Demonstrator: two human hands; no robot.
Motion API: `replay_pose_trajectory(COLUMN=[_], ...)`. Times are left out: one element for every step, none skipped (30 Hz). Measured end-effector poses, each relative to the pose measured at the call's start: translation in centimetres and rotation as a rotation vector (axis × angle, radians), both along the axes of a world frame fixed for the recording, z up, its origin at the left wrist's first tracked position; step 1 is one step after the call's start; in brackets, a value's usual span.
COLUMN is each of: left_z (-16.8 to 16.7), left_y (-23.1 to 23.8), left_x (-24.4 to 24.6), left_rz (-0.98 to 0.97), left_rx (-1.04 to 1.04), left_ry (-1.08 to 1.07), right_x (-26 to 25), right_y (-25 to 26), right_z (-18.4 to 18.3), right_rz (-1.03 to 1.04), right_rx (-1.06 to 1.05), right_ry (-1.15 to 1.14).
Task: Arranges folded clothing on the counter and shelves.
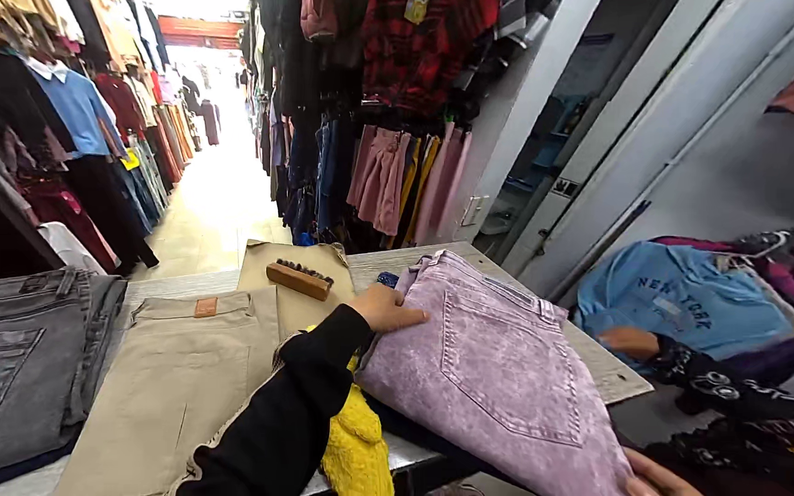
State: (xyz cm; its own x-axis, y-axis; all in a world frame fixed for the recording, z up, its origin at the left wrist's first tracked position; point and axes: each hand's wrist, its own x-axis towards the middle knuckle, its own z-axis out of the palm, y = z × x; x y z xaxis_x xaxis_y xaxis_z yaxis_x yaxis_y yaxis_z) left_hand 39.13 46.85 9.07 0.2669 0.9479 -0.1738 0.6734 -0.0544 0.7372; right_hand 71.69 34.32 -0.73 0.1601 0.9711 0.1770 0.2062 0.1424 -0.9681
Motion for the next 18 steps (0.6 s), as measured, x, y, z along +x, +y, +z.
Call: replay_pose_trajectory(left_z=[0.1, 0.2, 0.2, 0.1, -0.2, -0.4, -0.8, -1.2, -1.6, -1.6, -1.3, -0.4, 0.6, 1.8, 3.1, 4.6, 6.0, 7.3], left_y=[-0.2, -0.5, -0.7, -0.8, -0.7, -0.6, -0.5, -0.4, -0.2, -0.2, -0.4, -0.8, -1.3, -2.2, -3.1, -4.2, -5.5, -7.0], left_x=[0.1, 0.2, 0.3, 0.3, 0.4, 0.5, 0.7, 0.8, 0.9, 0.9, 0.8, 0.4, -0.4, -1.4, -2.6, -4.0, -5.5, -7.0], left_rz=[0.013, 0.027, 0.042, 0.058, 0.077, 0.097, 0.109, 0.111, 0.119, 0.133, 0.15, 0.165, 0.176, 0.181, 0.176, 0.165, 0.147, 0.123], left_rx=[-0.002, -0.009, -0.015, -0.023, -0.037, -0.052, -0.072, -0.094, -0.107, -0.113, -0.109, -0.09, -0.053, -0.006, 0.053, 0.115, 0.184, 0.247], left_ry=[-0.013, -0.044, -0.09, -0.142, -0.194, -0.241, -0.282, -0.329, -0.382, -0.436, -0.487, -0.534, -0.573, -0.615, -0.657, -0.693, -0.73, -0.774], right_x=[-0.5, -1.0, -1.6, -2.2, -2.7, -2.6, -1.7, -1.4, -1.6, -1.7, -2.0, -2.2, -2.6, -3.1, -3.3, -3.2, -3.3, -5.3], right_y=[-0.2, -0.3, -0.4, -0.3, -0.2, 0.3, 1.4, 2.4, 3.2, 4.0, 4.7, 5.0, 5.0, 4.9, 4.9, 5.3, 6.0, 5.6], right_z=[0.3, 0.5, 0.7, 1.1, 1.8, 2.3, 2.2, 2.4, 2.8, 2.9, 3.2, 3.7, 4.8, 5.9, 6.8, 7.3, 7.5, 8.2], right_rz=[-0.006, 0.014, 0.04, 0.063, 0.084, 0.095, 0.127, 0.149, 0.165, 0.178, 0.188, 0.201, 0.214, 0.24, 0.293, 0.408, 0.533, 0.498], right_rx=[0.017, 0.028, 0.024, -0.008, -0.044, -0.045, -0.028, -0.012, -0.013, -0.026, -0.039, -0.037, -0.03, -0.011, 0.027, 0.094, 0.198, 0.313], right_ry=[0.062, 0.175, 0.322, 0.463, 0.527, 0.544, 0.575, 0.593, 0.611, 0.658, 0.682, 0.667, 0.637, 0.594, 0.542, 0.485, 0.416, 0.378])
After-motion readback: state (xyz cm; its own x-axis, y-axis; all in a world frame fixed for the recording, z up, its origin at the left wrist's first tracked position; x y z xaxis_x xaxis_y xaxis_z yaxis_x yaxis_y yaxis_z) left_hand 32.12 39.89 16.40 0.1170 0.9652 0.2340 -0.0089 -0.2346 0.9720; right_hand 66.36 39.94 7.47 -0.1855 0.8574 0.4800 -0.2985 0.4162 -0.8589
